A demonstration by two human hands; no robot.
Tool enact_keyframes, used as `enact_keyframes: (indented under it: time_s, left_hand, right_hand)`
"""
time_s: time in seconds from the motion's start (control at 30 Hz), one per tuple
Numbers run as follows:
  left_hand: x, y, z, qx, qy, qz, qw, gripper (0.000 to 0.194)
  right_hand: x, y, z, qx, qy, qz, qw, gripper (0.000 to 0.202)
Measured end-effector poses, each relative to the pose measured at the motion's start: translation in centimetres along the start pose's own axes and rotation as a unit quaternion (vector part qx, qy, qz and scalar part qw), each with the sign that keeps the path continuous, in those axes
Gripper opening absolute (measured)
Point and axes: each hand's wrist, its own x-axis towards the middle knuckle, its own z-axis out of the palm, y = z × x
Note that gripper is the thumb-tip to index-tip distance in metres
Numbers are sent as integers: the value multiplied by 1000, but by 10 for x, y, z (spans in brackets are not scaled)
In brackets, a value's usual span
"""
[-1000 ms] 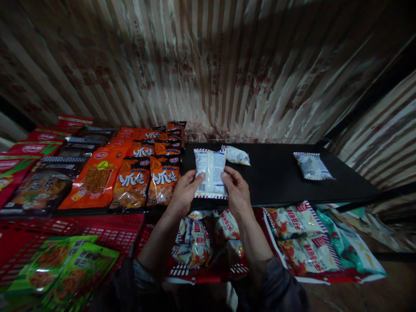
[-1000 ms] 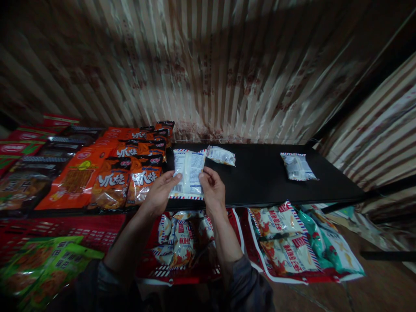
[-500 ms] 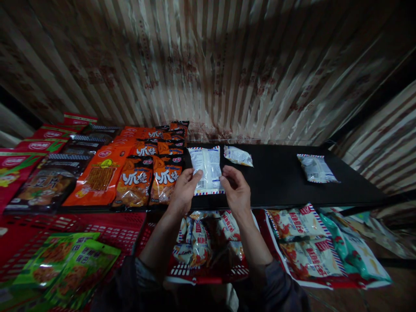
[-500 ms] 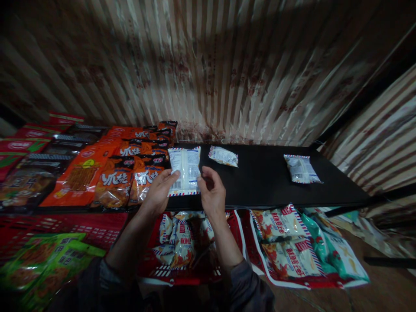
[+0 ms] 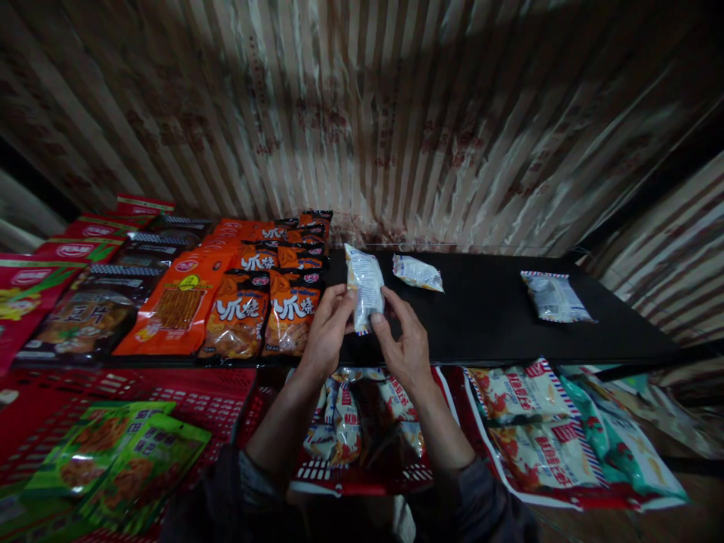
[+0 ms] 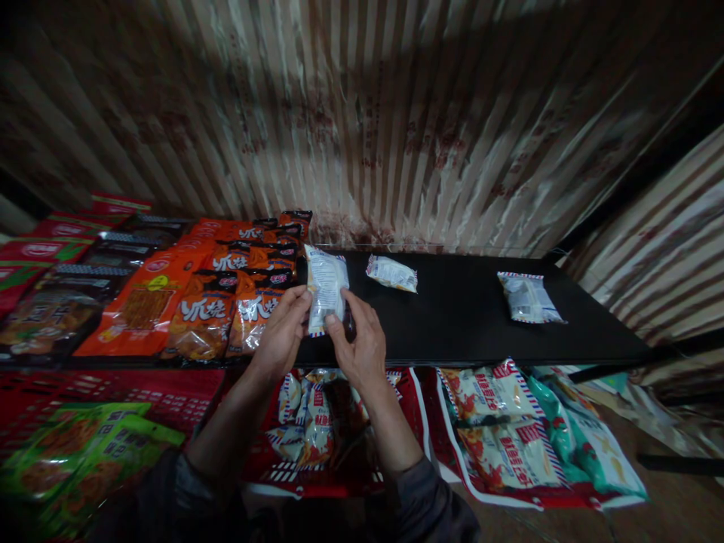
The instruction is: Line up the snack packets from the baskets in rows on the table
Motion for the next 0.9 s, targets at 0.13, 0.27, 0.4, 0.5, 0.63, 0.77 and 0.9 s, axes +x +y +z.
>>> enact_keyframes:
  time_s: [0.13, 0.27, 0.4, 0.5, 0.63, 0.77, 0.9]
  left_hand:
    - [-5, 4, 1, 38, -19, 15, 999, 40]
    - [-7, 5, 2, 72, -31, 33, 996, 42]
    - [-8, 5, 2, 69, -58, 42, 995, 44]
    - [-7, 3, 2, 63, -63, 48, 995, 41]
    - [0, -1, -1, 57, 8, 35, 998, 34]
    - [5, -6, -6, 67, 37, -26, 997, 33]
    - [7, -11, -5, 75, -31, -65, 995, 37]
  right_hand:
    - [-1, 2, 2, 111, -33, 52, 992, 66]
    - [-1, 2, 6, 192, -18, 114, 975, 77]
    - [1, 4, 8, 222, 38, 146, 963, 68]
    - [4, 7, 8, 262, 68, 169, 948, 60]
    - [7, 8, 7, 340, 111, 252, 899, 49]
    - [9, 6, 4, 395, 124, 290, 863, 36]
    - [11, 9, 4, 420, 122, 307, 845, 30]
